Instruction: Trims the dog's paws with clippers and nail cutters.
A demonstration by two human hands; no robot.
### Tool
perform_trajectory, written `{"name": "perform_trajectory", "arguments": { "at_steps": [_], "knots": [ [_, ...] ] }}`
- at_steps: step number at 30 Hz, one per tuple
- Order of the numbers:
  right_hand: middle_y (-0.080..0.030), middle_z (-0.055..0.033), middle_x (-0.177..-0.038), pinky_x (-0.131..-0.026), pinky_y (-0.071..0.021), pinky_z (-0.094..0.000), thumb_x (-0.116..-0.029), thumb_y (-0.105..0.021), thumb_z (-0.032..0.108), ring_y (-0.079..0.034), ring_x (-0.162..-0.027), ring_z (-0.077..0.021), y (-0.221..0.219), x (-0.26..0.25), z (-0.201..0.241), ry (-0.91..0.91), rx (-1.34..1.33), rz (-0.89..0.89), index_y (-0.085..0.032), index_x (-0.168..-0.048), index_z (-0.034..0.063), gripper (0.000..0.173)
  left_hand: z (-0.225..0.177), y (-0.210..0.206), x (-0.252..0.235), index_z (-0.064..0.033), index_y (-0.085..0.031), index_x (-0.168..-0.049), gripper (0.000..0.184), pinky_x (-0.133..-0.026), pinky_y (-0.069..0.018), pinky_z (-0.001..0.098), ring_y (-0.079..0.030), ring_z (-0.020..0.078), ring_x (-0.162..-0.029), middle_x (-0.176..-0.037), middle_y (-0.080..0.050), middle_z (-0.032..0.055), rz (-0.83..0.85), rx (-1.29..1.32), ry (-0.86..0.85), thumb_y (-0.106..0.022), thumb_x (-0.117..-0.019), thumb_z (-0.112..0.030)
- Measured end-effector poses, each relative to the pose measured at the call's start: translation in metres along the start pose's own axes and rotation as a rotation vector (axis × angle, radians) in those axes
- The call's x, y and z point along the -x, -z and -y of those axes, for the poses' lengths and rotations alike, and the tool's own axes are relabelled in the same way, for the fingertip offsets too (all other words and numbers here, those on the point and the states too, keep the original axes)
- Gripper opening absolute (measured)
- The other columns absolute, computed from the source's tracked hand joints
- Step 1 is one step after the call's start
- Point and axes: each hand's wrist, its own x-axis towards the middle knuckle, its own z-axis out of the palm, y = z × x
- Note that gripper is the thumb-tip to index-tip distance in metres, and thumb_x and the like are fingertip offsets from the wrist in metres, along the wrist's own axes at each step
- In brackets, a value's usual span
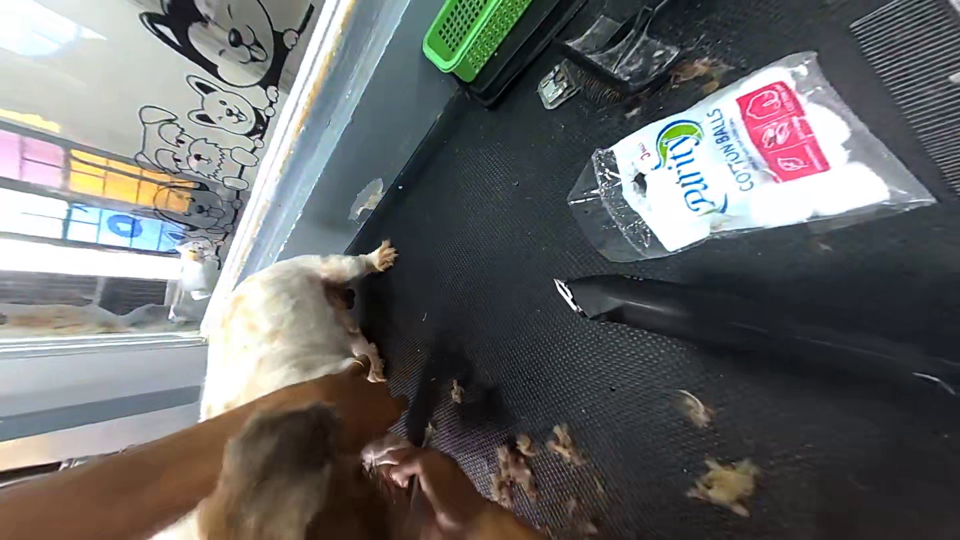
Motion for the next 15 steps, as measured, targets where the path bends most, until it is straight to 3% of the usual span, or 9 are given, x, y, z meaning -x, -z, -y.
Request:
{"name": "perform_trajectory", "arguments": {
  "at_steps": [1,2,3,5,7,9,10,12,15],
  "knots": [
    [-0.061,-0.0015,-0.078,-0.066,-0.054,-0.0274,-0.0985,-0.05,-0.001,-0.06,-0.068,-0.0096,0.0,0.0,-0.008,0.012,-0.033,0.108,-0.061,-0.099,0.0056,0.012,-0.015,0.015,-0.009,-0.0038,-0.062,-0.132,0.035,-0.1,-0.0476,0.0543,-0.064,0.0357,-0.109,-0.117,-0.067,0.0215,0.12,-0.108,-0.06,-0.056,-0.1032,-0.022],
    [-0.065,-0.001,-0.078,-0.068,-0.0563,-0.0258,-0.1002,-0.049,0.0,-0.063,-0.07,-0.0082,-0.001,0.001,-0.013,0.032,-0.104,0.206,-0.062,-0.096,0.0072,0.016,-0.019,0.023,-0.019,-0.005,-0.058,-0.137,0.036,-0.104,-0.0459,0.055,-0.065,0.0363,-0.109,-0.115,-0.067,0.0211,0.215,-0.242,-0.122,-0.054,-0.103,-0.017],
    [-0.067,-0.0014,-0.076,-0.066,-0.0568,-0.0241,-0.1015,-0.047,0.003,-0.065,-0.067,-0.0072,-0.002,0.002,-0.014,0.05,-0.178,0.279,-0.063,-0.092,0.0079,0.019,-0.027,0.03,-0.033,-0.0043,-0.054,-0.137,0.038,-0.106,-0.0417,0.0621,-0.066,0.0403,-0.102,-0.107,-0.067,0.0224,0.317,-0.389,-0.164,-0.058,-0.0999,-0.011],
    [-0.068,-0.0033,-0.075,-0.056,-0.0545,-0.0218,-0.103,-0.045,0.005,-0.063,-0.06,-0.0069,-0.006,0.003,-0.008,0.111,-0.29,0.321,-0.061,-0.094,0.0068,0.019,-0.036,0.035,-0.045,-0.0044,-0.052,-0.135,0.051,-0.106,-0.0373,0.0694,-0.067,0.0426,-0.096,-0.098,-0.067,0.0209,0.337,-0.53,-0.16,-0.074,-0.0889,-0.009],
    [-0.068,-0.0055,-0.083,-0.064,-0.0581,-0.025,-0.108,-0.043,0.01,-0.067,-0.069,-0.011,-0.008,0.002,0.005,0.207,-0.338,0.32,-0.056,-0.106,0.0064,0.014,-0.042,0.045,-0.04,-0.0065,-0.052,-0.135,0.06,-0.095,-0.0437,0.0641,-0.066,0.0407,-0.095,-0.098,-0.068,0.0179,0.243,-0.522,-0.082,-0.08,-0.0827,-0.014],
    [-0.065,-0.0089,-0.091,-0.072,-0.0598,-0.0298,-0.1071,-0.048,0.009,-0.068,-0.077,-0.0152,-0.015,0.004,0.023,0.285,-0.294,0.289,-0.05,-0.119,0.0038,0.013,-0.046,0.052,-0.032,-0.0126,-0.052,-0.128,0.052,-0.078,-0.0516,0.054,-0.067,0.033,-0.087,-0.089,-0.067,0.0097,0.091,-0.518,0.016,-0.078,-0.0838,-0.022],
    [-0.064,-0.0089,-0.09,-0.07,-0.0593,-0.0283,-0.1057,-0.052,0.007,-0.067,-0.075,-0.0144,-0.021,0.005,0.03,0.322,-0.229,0.25,-0.05,-0.118,0.0026,0.014,-0.049,0.055,-0.029,-0.0136,-0.051,-0.127,0.051,-0.07,-0.0526,0.0508,-0.068,0.0313,-0.083,-0.086,-0.065,0.0078,0.046,-0.503,0.08,-0.077,-0.0847,-0.025],
    [-0.063,-0.0084,-0.084,-0.065,-0.0572,-0.0266,-0.1012,-0.059,0.003,-0.064,-0.069,-0.013,-0.033,0.004,0.034,0.43,-0.081,0.172,-0.054,-0.113,0.0001,0.013,-0.049,0.064,-0.027,-0.0109,-0.048,-0.134,0.061,-0.07,-0.0533,0.0512,-0.067,0.0319,-0.086,-0.089,-0.065,0.0092,0.065,-0.412,0.215,-0.078,-0.0837,-0.028],
    [-0.062,-0.0068,-0.075,-0.061,-0.0572,-0.0271,-0.0992,-0.063,0.004,-0.062,-0.062,-0.0121,-0.037,-0.007,0.021,0.569,0.037,0.096,-0.059,-0.105,-0.0012,0.008,-0.029,0.061,-0.026,-0.0099,-0.05,-0.128,0.064,-0.071,-0.0548,0.0493,-0.067,0.0289,-0.083,-0.088,-0.064,0.0078,0.124,-0.323,0.261,-0.083,-0.0796,-0.035]
  ]
}}
